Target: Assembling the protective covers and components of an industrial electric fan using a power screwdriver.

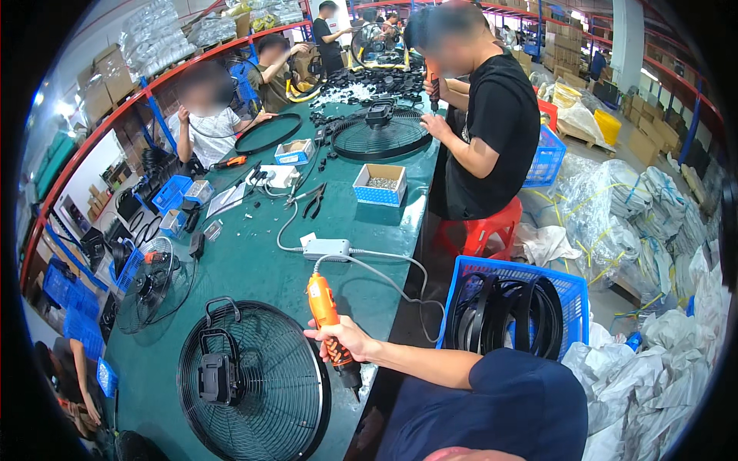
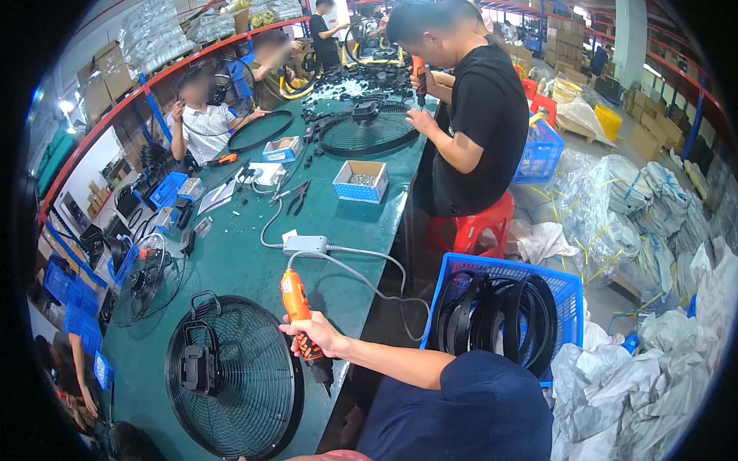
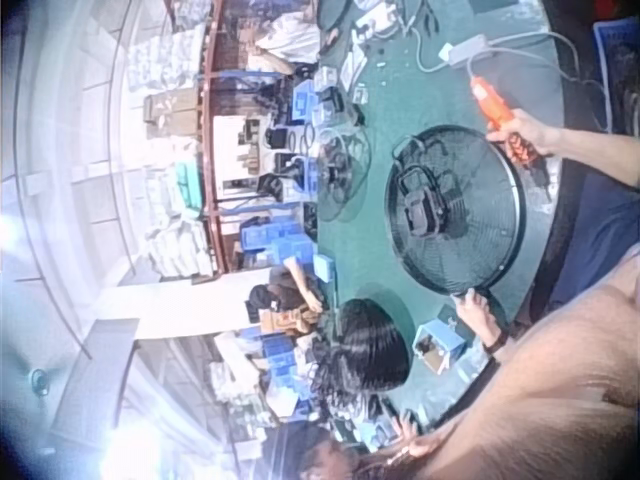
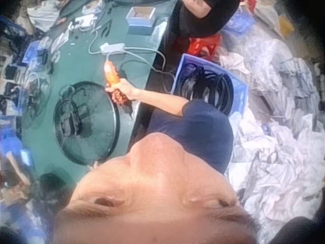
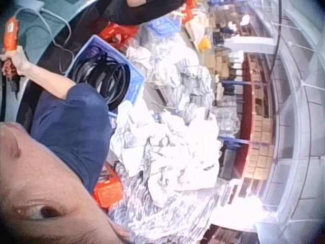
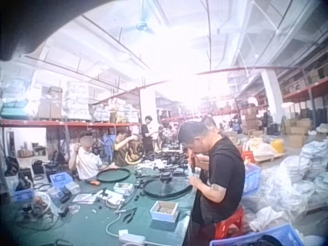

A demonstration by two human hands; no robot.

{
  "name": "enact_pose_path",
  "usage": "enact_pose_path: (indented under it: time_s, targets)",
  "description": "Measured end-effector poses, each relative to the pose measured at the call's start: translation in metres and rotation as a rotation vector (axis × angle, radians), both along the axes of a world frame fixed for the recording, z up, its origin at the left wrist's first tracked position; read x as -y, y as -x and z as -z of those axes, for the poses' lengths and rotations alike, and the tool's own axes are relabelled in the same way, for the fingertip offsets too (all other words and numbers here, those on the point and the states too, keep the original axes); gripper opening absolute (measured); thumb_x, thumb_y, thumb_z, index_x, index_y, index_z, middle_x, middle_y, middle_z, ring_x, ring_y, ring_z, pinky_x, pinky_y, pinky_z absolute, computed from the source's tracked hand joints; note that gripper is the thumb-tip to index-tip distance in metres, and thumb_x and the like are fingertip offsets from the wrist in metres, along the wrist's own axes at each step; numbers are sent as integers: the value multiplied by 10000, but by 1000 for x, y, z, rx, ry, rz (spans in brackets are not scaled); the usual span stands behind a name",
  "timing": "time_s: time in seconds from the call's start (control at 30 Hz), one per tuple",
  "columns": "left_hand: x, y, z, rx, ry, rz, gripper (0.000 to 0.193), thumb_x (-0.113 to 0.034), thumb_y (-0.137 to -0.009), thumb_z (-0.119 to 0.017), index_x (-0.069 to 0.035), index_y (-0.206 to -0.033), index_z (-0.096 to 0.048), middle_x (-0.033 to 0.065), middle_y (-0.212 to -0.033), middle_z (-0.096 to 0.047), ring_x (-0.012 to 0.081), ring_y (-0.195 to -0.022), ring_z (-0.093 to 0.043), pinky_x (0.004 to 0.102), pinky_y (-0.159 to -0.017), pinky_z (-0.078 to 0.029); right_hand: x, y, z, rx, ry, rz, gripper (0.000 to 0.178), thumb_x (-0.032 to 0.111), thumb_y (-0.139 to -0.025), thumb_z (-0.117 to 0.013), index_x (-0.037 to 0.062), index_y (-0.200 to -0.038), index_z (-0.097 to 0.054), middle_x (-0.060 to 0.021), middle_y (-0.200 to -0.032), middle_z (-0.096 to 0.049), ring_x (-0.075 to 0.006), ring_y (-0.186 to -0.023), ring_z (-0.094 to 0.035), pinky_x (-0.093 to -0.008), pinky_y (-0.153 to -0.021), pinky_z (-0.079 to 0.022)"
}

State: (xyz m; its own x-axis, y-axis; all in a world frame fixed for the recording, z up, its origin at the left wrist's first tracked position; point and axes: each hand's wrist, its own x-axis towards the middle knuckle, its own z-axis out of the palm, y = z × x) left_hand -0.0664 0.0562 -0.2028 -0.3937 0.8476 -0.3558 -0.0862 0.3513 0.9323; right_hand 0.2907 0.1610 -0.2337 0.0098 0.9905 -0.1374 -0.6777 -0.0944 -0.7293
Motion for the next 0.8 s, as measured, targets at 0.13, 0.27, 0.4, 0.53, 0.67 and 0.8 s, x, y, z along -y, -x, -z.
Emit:
enact_pose_path:
  time_s: [0.13, 0.27, 0.4, 0.53, 0.67, 0.8]
  targets:
    - [1, -4, 2, -30, 16, -4, 231, -41, -876, -543, -84, -1077, -438, -34, -557, -392, 60, -414, -362, 204, -354, -259, 0, -1, 3, -53, -18, 17, 550, 95, -771, -588, -76, -1246, -369, -235, -1095, -591, -171, -599, -627, -329, -566, -538]
    - [2, -6, 5, -40, 22, -13, 162, -60, -890, -539, -87, -1019, -445, -29, -558, -404, 64, -409, -364, 206, -349, -258, -1, -1, 2, -55, -14, -34, 547, 82, -785, -580, -70, -1262, -358, -183, -932, -613, -176, -624, -639, -329, -596, -551]
    - [2, -5, 7, -36, 22, -18, 101, -79, -905, -534, -89, -962, -452, -24, -558, -416, 67, -403, -365, 207, -344, -256, -2, 0, 1, -135, -36, -38, 491, 101, -764, -607, -20, -1196, -407, -83, -813, -555, -184, -562, -623, -329, -547, -544]
    - [4, -5, 8, -42, 23, -23, 73, -98, -920, -530, -91, -904, -459, -19, -559, -428, 71, -398, -367, 209, -338, -254, 1, 0, 0, -58, -32, -129, 452, 117, -767, -608, -18, -1164, -439, -83, -829, -560, -176, -551, -615, -326, -535, -538]
    - [3, 4, 8, -79, 32, 26, 53, -99, -918, -522, -87, -908, -471, -20, -561, -425, 67, -396, -367, 207, -336, -251, 3, 0, 1, -39, 15, -97, 403, 122, -764, -609, -18, -1117, -474, -88, -874, -559, -169, -538, -607, -319, -523, -532]
    - [-2, 11, 7, -49, 25, 14, 35, -99, -908, -511, -93, -932, -486, -21, -566, -424, 67, -398, -373, 204, -338, -251, 3, 2, 3, -33, -7, -52, 425, 93, -771, -589, -35, -1157, -464, -127, -954, -609, -165, -566, -620, -324, -530, -543]
